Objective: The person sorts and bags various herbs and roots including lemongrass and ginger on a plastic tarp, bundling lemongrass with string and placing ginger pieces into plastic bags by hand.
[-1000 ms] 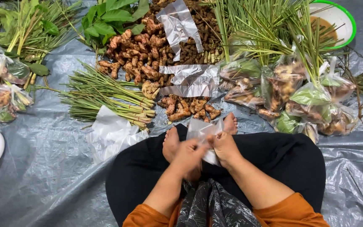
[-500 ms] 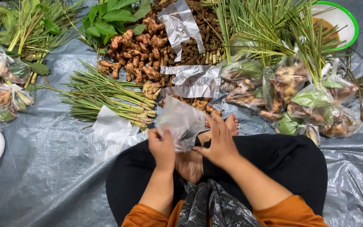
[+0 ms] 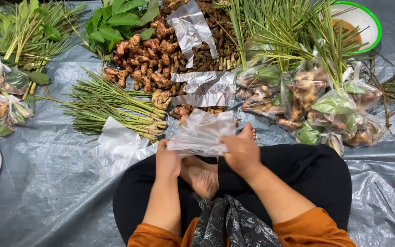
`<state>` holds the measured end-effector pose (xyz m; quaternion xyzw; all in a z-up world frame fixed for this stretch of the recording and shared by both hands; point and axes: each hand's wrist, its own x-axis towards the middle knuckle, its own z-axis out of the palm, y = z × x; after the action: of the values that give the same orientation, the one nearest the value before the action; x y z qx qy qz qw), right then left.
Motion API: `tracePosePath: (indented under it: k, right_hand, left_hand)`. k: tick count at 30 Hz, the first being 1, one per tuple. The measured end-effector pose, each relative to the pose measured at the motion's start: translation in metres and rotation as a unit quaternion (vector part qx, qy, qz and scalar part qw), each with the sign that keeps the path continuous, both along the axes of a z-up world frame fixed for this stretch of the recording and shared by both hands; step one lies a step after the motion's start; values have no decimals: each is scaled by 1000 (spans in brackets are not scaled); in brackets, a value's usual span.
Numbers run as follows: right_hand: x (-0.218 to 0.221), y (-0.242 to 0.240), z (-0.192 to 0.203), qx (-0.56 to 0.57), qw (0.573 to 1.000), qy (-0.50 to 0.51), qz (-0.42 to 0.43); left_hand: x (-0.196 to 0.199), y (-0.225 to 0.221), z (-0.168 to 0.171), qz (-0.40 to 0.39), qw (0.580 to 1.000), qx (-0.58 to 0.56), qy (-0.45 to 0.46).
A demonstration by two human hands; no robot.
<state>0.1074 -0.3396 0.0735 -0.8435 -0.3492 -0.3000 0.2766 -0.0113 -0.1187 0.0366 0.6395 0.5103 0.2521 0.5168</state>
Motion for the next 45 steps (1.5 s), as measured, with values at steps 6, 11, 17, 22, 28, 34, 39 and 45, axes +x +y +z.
tracePosePath:
  k: [6,11,17,22,28,34,39,45]
  right_hand:
    - [4,12,-7,-183,841,502,87]
    - [31,-8,-8,456,385,797,92]
    - [28,-9,0,-80,728,622,278]
    - [45,-11,-21,236,621,720,202]
    - [23,-4,37,244,645,705,166]
    - [22,6,8,117,785,591,146]
    - [4,10,47,-33,882,446,149]
    - [1,12,36,-164,912,376,30]
  left_hand:
    - [-21,-9,72,-88,885,-348,-296]
    - [-40,-24,26,-430,877,-204,-61]
    - [-20,-15,88,-194,749,-401,-490]
    - [-27,-6,69,-295,932,-157,-144]
    - [-15,9,10,-108,907,-356,-196]
    - [-17,-3,45,-45,906,-326,-266]
    - [-12,-10,63,-126,972,-145,-134]
    - [-10,-11,38,-194,977,37,-75]
